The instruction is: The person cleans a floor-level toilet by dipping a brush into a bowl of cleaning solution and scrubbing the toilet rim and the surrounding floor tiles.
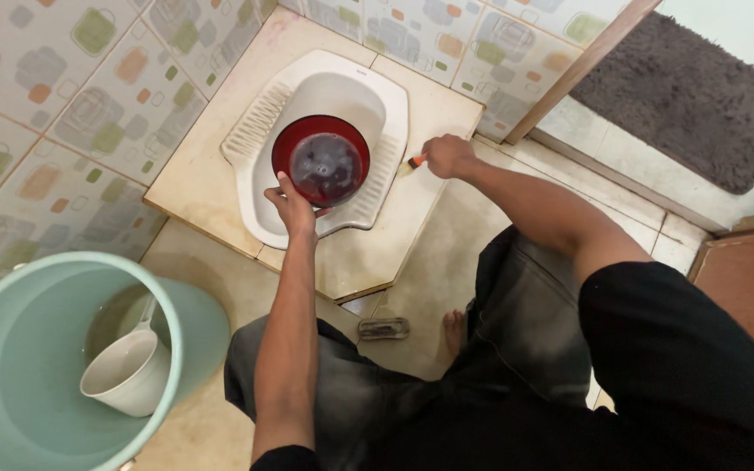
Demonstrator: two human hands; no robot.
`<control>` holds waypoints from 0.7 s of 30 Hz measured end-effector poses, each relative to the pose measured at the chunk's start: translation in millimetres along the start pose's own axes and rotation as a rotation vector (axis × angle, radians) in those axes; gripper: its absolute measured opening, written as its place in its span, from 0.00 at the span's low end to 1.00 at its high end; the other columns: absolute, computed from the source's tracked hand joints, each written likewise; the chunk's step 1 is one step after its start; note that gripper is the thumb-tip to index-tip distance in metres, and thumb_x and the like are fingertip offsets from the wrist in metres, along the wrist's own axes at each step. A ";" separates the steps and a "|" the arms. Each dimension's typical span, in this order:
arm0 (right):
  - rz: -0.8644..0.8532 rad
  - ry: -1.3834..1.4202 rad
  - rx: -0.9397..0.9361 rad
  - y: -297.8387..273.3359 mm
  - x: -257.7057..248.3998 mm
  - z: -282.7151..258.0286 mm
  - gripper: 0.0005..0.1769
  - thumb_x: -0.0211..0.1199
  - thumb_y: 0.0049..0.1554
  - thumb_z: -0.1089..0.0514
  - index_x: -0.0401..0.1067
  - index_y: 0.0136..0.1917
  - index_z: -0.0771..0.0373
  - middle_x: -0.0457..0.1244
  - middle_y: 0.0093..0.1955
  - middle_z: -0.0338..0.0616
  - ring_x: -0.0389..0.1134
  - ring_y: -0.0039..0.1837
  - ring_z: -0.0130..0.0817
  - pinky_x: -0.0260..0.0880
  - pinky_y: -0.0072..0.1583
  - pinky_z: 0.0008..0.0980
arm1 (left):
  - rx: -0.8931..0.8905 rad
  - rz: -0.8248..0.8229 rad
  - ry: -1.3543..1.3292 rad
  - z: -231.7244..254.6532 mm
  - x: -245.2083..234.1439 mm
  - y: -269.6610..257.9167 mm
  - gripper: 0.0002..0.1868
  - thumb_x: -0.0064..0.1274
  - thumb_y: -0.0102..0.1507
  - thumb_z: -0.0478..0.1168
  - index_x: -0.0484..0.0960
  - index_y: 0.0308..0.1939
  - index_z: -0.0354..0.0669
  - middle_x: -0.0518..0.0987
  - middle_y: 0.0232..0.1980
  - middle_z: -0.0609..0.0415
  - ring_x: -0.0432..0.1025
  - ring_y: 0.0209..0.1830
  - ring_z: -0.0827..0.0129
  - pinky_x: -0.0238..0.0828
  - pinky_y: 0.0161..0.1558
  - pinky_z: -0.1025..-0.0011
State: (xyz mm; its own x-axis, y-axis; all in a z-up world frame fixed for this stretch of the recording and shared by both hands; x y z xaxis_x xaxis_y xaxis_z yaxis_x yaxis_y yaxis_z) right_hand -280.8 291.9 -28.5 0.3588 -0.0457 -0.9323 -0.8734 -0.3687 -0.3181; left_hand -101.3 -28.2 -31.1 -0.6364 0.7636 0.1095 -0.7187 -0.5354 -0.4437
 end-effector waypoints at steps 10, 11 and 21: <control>-0.209 -0.178 -0.351 -89.4 57.2 -123.7 0.17 0.52 0.59 0.56 0.77 0.57 0.52 0.71 0.49 0.57 0.73 0.53 0.55 0.72 0.55 0.53 | 0.040 0.001 -0.052 0.9 -0.2 3.6 0.31 0.29 0.69 0.69 0.54 0.54 0.45 0.69 0.62 0.38 0.78 0.52 0.53 0.86 0.30 0.60; -0.226 -0.182 -0.358 -83.6 63.6 -120.7 0.17 0.52 0.57 0.57 0.77 0.56 0.52 0.71 0.49 0.56 0.73 0.53 0.54 0.72 0.54 0.54 | 0.039 0.003 -0.065 -0.2 -1.4 6.1 0.32 0.29 0.68 0.69 0.53 0.54 0.44 0.70 0.61 0.37 0.79 0.50 0.52 0.86 0.28 0.60; 0.302 0.132 -0.345 3.6 -91.5 -8.1 0.19 0.59 0.61 0.44 0.80 0.46 0.60 0.69 0.44 0.58 0.70 0.48 0.57 0.69 0.50 0.51 | 0.161 0.168 -0.002 -8.2 -36.7 7.4 0.38 0.33 0.65 0.71 0.56 0.59 0.41 0.72 0.57 0.31 0.79 0.46 0.45 0.85 0.22 0.58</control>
Point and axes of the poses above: each hand's wrist, its own y-axis towards the middle knuckle, its own x-axis out of the palm, z = x × y, the point moved 10 cm from there along y, towards the middle knuckle
